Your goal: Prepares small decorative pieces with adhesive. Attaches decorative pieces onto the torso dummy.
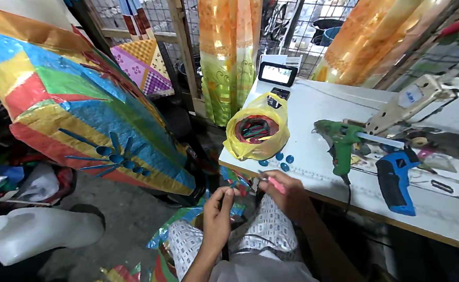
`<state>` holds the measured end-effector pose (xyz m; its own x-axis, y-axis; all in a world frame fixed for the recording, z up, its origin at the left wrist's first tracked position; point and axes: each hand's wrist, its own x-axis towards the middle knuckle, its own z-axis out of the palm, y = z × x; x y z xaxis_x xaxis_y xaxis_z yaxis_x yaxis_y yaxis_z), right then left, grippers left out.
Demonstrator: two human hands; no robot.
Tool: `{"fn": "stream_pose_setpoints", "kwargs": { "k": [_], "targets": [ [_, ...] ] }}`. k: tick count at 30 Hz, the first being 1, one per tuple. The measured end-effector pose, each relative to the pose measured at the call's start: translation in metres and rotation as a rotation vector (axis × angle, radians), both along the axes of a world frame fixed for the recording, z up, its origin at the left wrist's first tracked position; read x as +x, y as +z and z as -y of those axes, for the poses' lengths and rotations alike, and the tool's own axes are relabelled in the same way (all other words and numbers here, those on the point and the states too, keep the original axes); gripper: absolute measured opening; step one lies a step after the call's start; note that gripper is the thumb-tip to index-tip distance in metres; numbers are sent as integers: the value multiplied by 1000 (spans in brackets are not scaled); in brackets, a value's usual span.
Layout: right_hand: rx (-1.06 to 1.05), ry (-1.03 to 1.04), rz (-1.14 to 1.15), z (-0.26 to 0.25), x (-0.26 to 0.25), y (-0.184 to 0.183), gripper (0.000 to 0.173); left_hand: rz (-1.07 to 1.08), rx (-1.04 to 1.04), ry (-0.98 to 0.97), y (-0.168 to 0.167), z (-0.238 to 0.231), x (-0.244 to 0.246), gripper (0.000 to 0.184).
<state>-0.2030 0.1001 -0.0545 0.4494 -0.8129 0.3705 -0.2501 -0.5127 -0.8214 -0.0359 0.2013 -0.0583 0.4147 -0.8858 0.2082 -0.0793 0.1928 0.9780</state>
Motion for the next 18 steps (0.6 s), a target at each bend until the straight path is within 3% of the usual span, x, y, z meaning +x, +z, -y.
{"fn": "stream_pose_setpoints", "kwargs": {
  "k": [4,6,15,18],
  "targets": [
    [1,146,150,-9,18,-16,32,-447,141,-246,7,0,4,31],
    [-35,164,183,-11,24,-20,33,-566,180,-317,7,-1,5,32],
    [-297,81,-7,-8,21,-20,34,-610,276,-399,7,-1,5,33],
    [-428,-18,-107,-3,7,-15,37,-696,312,-509,6,0,-1,32]
  ]
}}
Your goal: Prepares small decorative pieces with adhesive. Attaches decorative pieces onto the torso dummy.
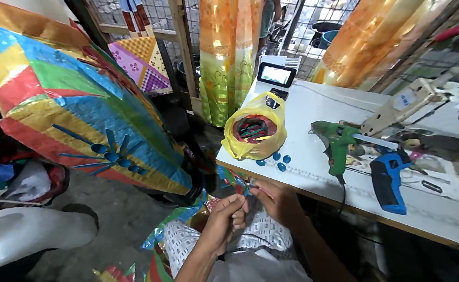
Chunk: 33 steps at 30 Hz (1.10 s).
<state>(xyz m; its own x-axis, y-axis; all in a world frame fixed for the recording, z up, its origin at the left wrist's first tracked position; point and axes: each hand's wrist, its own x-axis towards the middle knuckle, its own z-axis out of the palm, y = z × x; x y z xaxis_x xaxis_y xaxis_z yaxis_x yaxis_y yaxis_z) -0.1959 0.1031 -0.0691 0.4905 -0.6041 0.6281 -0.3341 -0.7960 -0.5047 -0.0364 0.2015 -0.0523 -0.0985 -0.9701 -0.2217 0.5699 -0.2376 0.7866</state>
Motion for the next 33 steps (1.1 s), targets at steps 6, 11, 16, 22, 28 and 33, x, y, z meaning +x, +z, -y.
{"fn": "stream_pose_setpoints", "kwargs": {
  "k": [6,11,16,22,28,33],
  "targets": [
    [95,-505,-121,34,-70,-1,35,317,-10,8,-20,9,-1,28],
    [297,-710,-273,63,-87,-45,42,837,-103,130,-56,18,0,25],
    [-14,-832,5,62,-96,-33,39,610,54,88,-56,1,4,28],
    [492,-763,166,98,-118,-6,83,739,-155,177,-34,-4,4,22],
    [532,-792,214,127,-119,-16,57,635,-46,215,-26,6,-2,28],
    [561,-406,716,67,-90,9,34,602,-155,416,-9,7,2,17]
  ]
}}
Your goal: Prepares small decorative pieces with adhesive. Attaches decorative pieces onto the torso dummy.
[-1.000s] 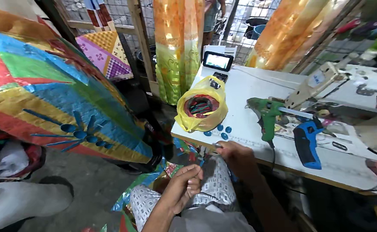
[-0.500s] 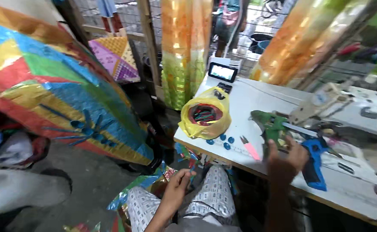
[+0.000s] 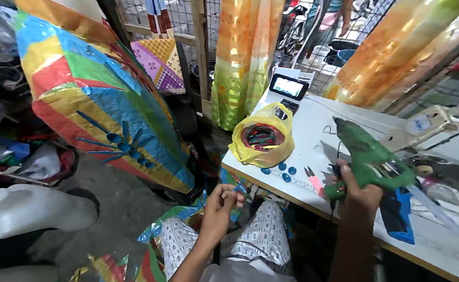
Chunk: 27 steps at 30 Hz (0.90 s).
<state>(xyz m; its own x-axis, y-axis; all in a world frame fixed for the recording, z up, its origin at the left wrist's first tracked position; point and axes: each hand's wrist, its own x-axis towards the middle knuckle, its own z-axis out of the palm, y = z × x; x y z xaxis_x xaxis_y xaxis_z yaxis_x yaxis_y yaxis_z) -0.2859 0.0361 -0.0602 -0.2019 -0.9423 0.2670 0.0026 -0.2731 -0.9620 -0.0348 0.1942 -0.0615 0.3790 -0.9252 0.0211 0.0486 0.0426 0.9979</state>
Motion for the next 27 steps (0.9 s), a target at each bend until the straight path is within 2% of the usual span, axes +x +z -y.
{"fn": "stream_pose_setpoints", "kwargs": {
  "k": [3,5,7,9,14,18,21,23,27],
  "targets": [
    [1,311,210,-34,17,4,33,-5,3,6,8,3,-1,12],
    [103,591,377,-53,37,8,45,-32,9,-21,10,5,-2,10],
    [224,848,550,-66,60,8,45,-80,12,-58,8,4,-3,7],
    [319,986,622,-70,77,3,48,-93,5,-92,4,1,-2,7],
    [383,907,558,-81,100,4,44,-39,-13,-122,3,-11,7,10],
    [360,975,563,-77,104,7,46,-47,-12,-143,3,-20,16,13],
    [356,1011,563,-77,109,8,46,-100,-11,-24,1,-25,20,4],
    [315,1014,528,-76,111,5,49,-107,-18,78,2,-30,25,4],
    [106,835,318,-81,108,5,53,-47,-35,338,6,-43,44,13]
  ]
}}
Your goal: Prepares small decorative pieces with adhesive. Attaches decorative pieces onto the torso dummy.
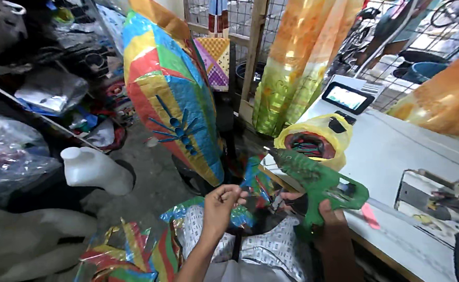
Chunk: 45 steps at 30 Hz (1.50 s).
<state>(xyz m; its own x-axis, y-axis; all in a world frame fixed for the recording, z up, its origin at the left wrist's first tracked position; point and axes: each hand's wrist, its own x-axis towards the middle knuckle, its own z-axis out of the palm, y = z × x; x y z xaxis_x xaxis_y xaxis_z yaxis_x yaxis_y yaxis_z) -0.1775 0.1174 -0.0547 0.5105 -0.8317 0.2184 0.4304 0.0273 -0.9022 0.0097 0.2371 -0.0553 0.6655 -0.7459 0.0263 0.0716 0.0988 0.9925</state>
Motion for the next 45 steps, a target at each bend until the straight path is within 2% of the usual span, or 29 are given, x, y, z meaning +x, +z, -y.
{"fn": "stream_pose_setpoints", "kwargs": {
  "k": [4,9,13,20,30,40,45],
  "targets": [
    [-242,-44,-92,-8,-4,1,33,101,-54,198,7,-8,13,15],
    [-386,-137,-244,-13,-3,-7,27,164,-119,302,10,-4,12,8],
    [-392,-196,-345,-19,-2,-7,29,175,-124,301,11,-1,8,6],
    [-394,-156,-318,-15,-1,-14,29,211,-144,305,9,0,6,7],
    [-389,-184,-422,-27,-2,-2,35,221,-142,306,9,1,4,8],
    [-444,-104,-391,-23,-5,-7,29,229,-133,314,11,2,2,10],
    [-414,-175,-384,-21,-5,-9,36,220,-124,309,10,2,2,9]
  ]
}}
